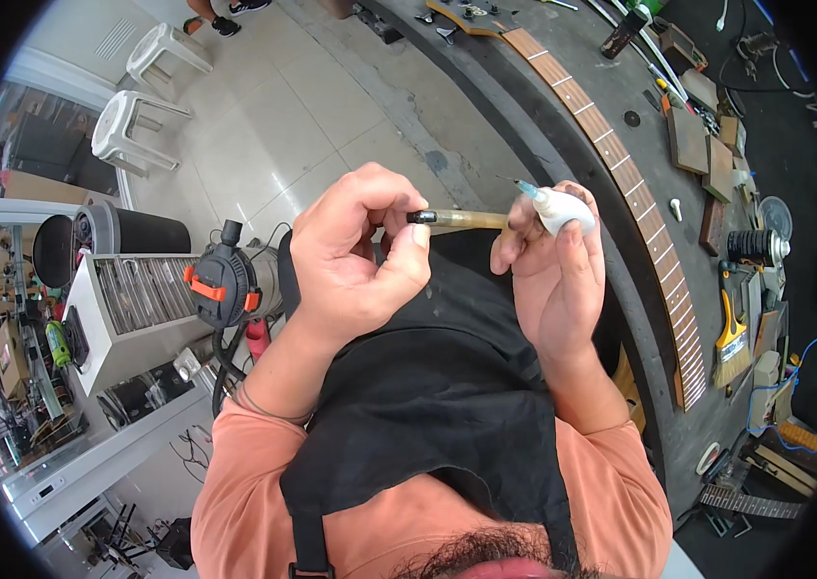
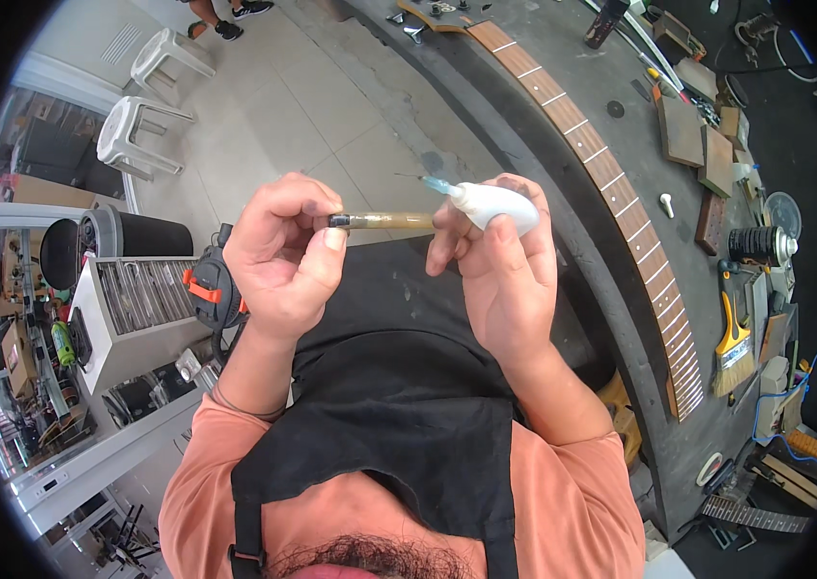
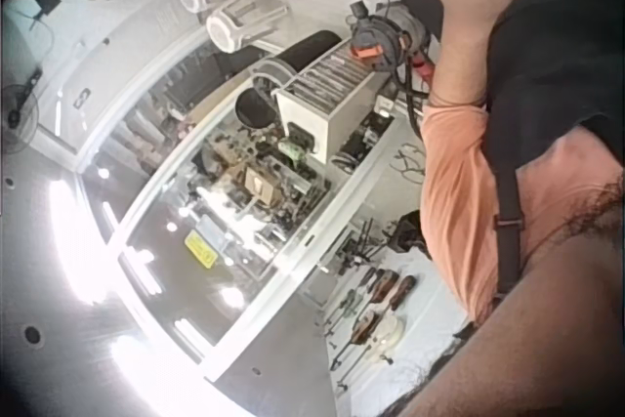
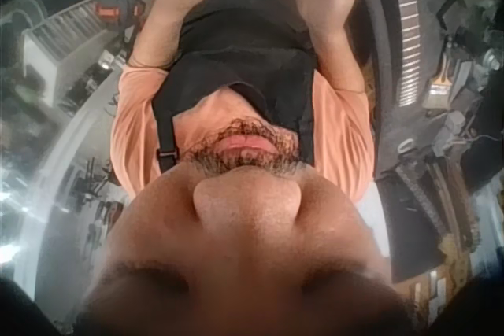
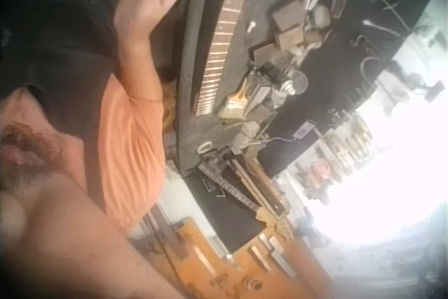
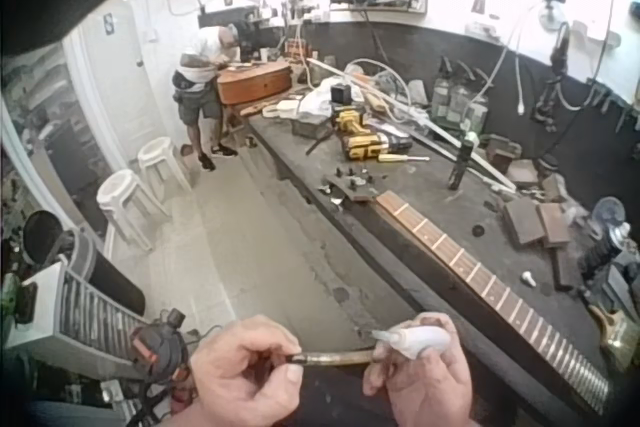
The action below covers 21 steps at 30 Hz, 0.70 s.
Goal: The person applies glue to a small cylindrical component and inserts it into the guitar fretboard. They then handle a small black object and a white earbud-like item, placing them on the workbench. The person continues to manipulate the fretboard and small parts throughout the clip.
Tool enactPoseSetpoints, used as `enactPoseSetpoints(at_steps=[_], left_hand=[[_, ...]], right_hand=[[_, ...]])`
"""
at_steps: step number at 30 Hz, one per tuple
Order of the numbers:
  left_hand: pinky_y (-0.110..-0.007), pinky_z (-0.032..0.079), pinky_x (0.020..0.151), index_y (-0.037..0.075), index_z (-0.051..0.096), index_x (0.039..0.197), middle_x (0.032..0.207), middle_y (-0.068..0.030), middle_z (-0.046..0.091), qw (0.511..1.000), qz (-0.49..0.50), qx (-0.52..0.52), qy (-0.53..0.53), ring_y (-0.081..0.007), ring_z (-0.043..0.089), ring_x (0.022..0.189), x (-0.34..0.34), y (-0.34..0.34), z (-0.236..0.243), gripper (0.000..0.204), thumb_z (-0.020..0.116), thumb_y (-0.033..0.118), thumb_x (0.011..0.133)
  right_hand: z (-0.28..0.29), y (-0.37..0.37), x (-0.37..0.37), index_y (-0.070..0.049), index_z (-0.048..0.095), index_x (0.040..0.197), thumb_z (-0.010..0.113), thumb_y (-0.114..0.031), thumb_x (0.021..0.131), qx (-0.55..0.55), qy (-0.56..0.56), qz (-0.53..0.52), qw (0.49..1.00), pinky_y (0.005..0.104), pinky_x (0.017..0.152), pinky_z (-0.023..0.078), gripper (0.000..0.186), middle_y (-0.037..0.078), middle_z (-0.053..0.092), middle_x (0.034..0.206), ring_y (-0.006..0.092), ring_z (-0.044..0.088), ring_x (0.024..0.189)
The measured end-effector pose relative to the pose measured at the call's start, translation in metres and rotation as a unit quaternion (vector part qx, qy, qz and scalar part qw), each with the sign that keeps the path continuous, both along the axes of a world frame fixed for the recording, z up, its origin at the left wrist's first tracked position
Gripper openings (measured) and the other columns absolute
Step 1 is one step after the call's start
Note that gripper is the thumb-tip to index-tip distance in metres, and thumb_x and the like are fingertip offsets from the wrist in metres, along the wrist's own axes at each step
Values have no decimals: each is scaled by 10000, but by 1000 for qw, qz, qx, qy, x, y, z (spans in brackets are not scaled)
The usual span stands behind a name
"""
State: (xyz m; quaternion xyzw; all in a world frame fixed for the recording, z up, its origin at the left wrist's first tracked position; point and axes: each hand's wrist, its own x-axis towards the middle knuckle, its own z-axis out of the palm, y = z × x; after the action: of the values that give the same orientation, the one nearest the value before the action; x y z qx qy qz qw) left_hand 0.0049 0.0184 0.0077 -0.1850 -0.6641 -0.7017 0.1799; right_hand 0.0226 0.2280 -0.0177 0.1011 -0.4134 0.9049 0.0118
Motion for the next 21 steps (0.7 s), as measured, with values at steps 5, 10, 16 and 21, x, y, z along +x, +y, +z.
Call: enactPoseSetpoints(at_steps=[5,10,16,21], left_hand=[[-253,417,567,-11,665,999,841,-51,631,997,0,-37,60,-101,532,663,-2,-2,-2,260,683,-145,777],[-260,428,551,-12,668,998,849,-82,663,991,-3,-69,112,-123,562,653,-5,-4,0,289,681,-148,744],[-260,426,546,-14,670,995,847,-85,671,990,-1,-72,119,-123,561,647,-6,-5,1,300,676,-140,723],[-265,464,651,-30,621,1064,888,-104,640,986,-23,-124,112,-139,574,749,-1,-9,5,269,653,-140,820]], right_hand=[[2,0,0,-77,418,1446,508,-235,1143,-11,11,16,1000,377,756,571,354,214,644,1275,267,687,856],[0,2,-3,-82,417,1446,497,-246,1147,-38,-10,42,998,385,746,574,351,215,644,1288,268,691,852],[-1,0,-2,-81,425,1440,495,-248,1147,-45,-11,39,998,397,750,574,344,212,647,1289,272,688,877],[-3,2,-2,-85,427,1442,491,-250,1146,-50,-4,46,998,404,758,572,345,208,645,1293,278,683,882]])
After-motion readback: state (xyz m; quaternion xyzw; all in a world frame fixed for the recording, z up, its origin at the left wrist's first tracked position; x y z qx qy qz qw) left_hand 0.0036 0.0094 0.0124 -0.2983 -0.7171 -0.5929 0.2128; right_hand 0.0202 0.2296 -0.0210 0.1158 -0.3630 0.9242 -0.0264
